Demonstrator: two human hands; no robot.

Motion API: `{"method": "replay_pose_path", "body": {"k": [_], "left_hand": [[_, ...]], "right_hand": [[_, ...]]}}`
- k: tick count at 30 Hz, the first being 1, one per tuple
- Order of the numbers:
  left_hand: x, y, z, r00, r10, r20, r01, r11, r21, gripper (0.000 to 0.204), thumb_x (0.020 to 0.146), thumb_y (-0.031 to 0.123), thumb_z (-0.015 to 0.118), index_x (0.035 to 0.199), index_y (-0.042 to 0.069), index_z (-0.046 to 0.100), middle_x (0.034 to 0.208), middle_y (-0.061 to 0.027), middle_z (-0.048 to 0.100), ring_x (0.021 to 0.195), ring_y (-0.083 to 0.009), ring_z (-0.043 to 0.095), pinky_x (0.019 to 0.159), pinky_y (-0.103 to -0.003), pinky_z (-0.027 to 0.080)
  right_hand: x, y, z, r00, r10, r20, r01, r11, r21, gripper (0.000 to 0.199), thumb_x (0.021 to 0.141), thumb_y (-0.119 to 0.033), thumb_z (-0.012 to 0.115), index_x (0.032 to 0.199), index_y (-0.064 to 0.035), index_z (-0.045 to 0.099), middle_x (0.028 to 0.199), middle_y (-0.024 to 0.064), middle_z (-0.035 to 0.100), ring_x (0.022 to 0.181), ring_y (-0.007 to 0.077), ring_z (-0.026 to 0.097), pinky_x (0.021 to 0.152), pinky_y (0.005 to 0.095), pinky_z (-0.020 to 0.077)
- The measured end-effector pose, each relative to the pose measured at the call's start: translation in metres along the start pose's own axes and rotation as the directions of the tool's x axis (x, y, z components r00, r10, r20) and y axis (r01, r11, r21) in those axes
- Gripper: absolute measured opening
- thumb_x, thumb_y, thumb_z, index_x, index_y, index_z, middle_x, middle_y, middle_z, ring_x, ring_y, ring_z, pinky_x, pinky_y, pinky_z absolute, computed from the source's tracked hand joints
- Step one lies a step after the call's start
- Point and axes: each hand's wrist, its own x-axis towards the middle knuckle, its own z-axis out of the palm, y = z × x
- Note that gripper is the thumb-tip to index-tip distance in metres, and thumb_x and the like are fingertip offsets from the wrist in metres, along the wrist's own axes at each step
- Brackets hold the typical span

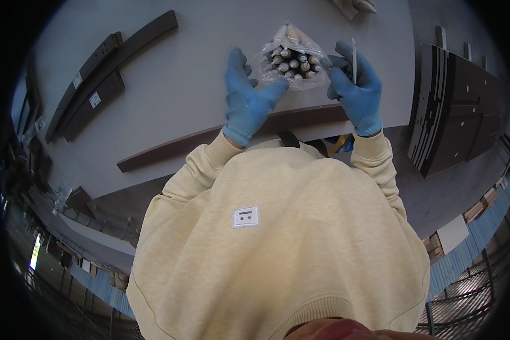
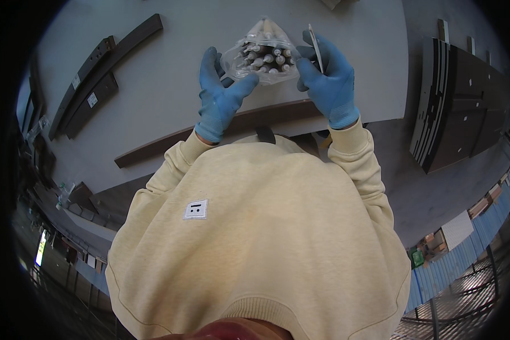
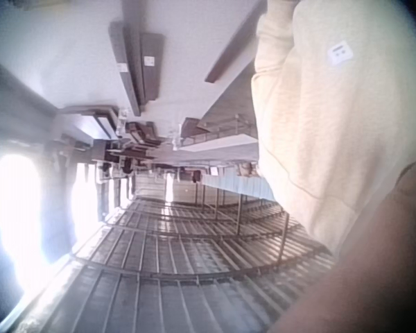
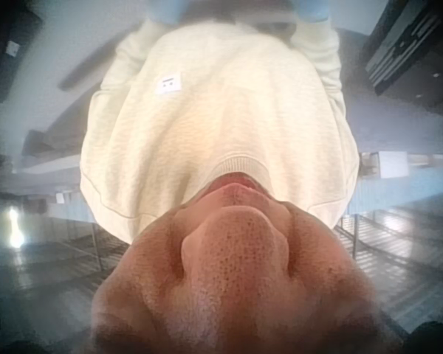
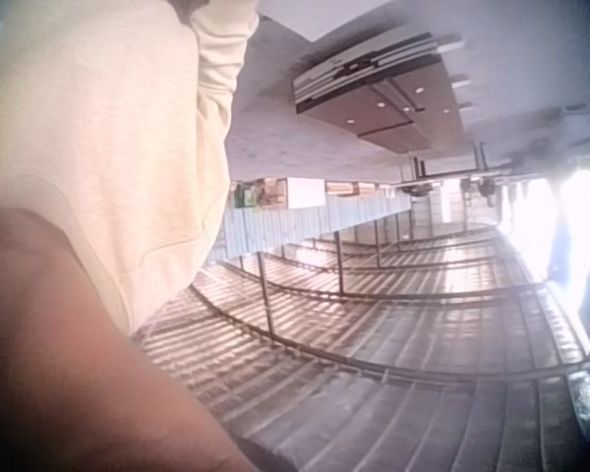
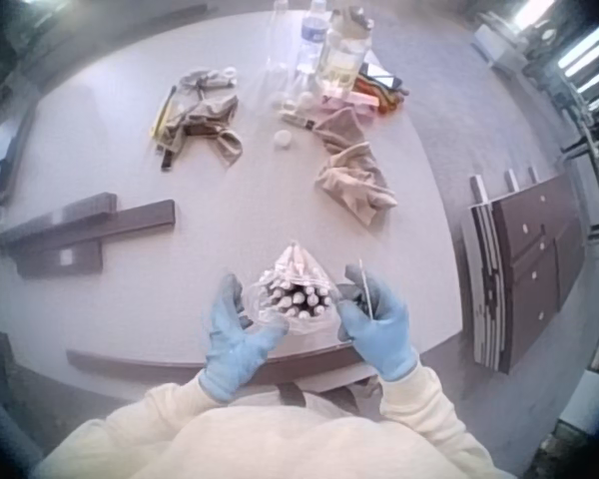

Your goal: The person applies adhesive edge banding to the edges of wooden planks using a small white plastic tool. They smooth the banding along the edges, handle a bag of small round objects, and use a small reddish-brown tool on the wood surface.

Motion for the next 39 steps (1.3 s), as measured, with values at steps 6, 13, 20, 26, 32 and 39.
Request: {"method": "replay_pose_path", "body": {"k": [6, 13, 20, 26, 32, 39], "left_hand": [[-0.007, 0.018, 0.016, 0.906, 0.408, -0.115, -0.377, 0.900, 0.217, 0.096, 0.083, 0.027, 0.088, 0.162, 0.001, 0.039, 0.159, -0.0271, 0.040, 0.150, -0.0424, 0.042, 0.118, -0.055, 0.044], [-0.009, 0.024, 0.015, 0.597, 0.755, 0.273, -0.713, 0.343, 0.612, 0.047, 0.077, 0.014, 0.085, 0.123, 0.020, 0.076, 0.135, -0.0067, 0.066, 0.144, -0.0368, 0.051, 0.119, -0.060, 0.038], [-0.022, 0.014, 0.016, 0.550, 0.799, 0.244, -0.779, 0.386, 0.495, 0.037, 0.071, 0.013, 0.085, 0.107, 0.020, 0.079, 0.120, -0.0010, 0.070, 0.133, -0.0320, 0.058, 0.112, -0.058, 0.047], [-0.022, 0.026, 0.016, 0.704, 0.701, 0.117, -0.636, 0.549, 0.542, 0.043, 0.074, 0.011, 0.085, 0.116, 0.018, 0.078, 0.119, -0.0022, 0.072, 0.111, -0.0273, 0.065, 0.090, -0.043, 0.054], [-0.008, 0.025, -0.002, 0.798, 0.512, 0.318, -0.587, 0.539, 0.604, 0.050, 0.072, 0.006, 0.079, 0.121, 0.014, 0.078, 0.101, -0.0014, 0.074, 0.085, -0.0256, 0.062, 0.078, -0.040, 0.049], [-0.013, 0.016, -0.018, 0.722, 0.589, 0.363, -0.671, 0.469, 0.574, 0.054, 0.067, -0.001, 0.070, 0.118, 0.015, 0.077, 0.092, 0.0014, 0.068, 0.084, -0.0246, 0.062, 0.076, -0.041, 0.049]], "right_hand": [[0.006, -0.005, -0.001, 0.999, -0.010, -0.047, 0.007, 0.999, -0.046, 0.043, 0.099, -0.005, 0.072, 0.142, -0.0017, 0.067, 0.098, 0.0089, 0.075, 0.061, 0.0089, 0.064, 0.053, 0.0263, 0.0530], [0.006, 0.000, -0.002, 0.998, -0.041, -0.044, 0.038, 0.996, -0.075, 0.042, 0.098, -0.006, 0.076, 0.139, -0.0003, 0.067, 0.094, 0.0083, 0.076, 0.060, 0.0093, 0.064, 0.053, 0.0259, 0.0527], [0.012, 0.001, -0.008, 0.977, -0.017, -0.214, -0.002, 0.996, -0.088, 0.039, 0.097, -0.005, 0.075, 0.135, 0.0001, 0.069, 0.094, 0.0085, 0.076, 0.060, 0.0095, 0.064, 0.052, 0.0258, 0.0530], [0.013, 0.000, -0.001, 0.988, -0.066, -0.142, 0.058, 0.997, -0.058, 0.036, 0.098, -0.005, 0.075, 0.133, -0.0011, 0.071, 0.088, 0.0062, 0.074, 0.060, 0.0081, 0.063, 0.052, 0.0250, 0.0520], [0.006, 0.002, 0.012, 0.987, -0.148, -0.056, 0.132, 0.966, -0.222, 0.036, 0.097, -0.004, 0.077, 0.133, -0.0023, 0.072, 0.091, 0.0063, 0.075, 0.060, 0.0076, 0.063, 0.051, 0.0242, 0.0509], [0.007, 0.006, 0.020, 0.970, -0.238, -0.046, 0.217, 0.938, -0.270, 0.037, 0.097, -0.005, 0.079, 0.133, -0.0015, 0.071, 0.093, 0.0072, 0.075, 0.059, 0.0069, 0.062, 0.050, 0.0232, 0.0512]]}}
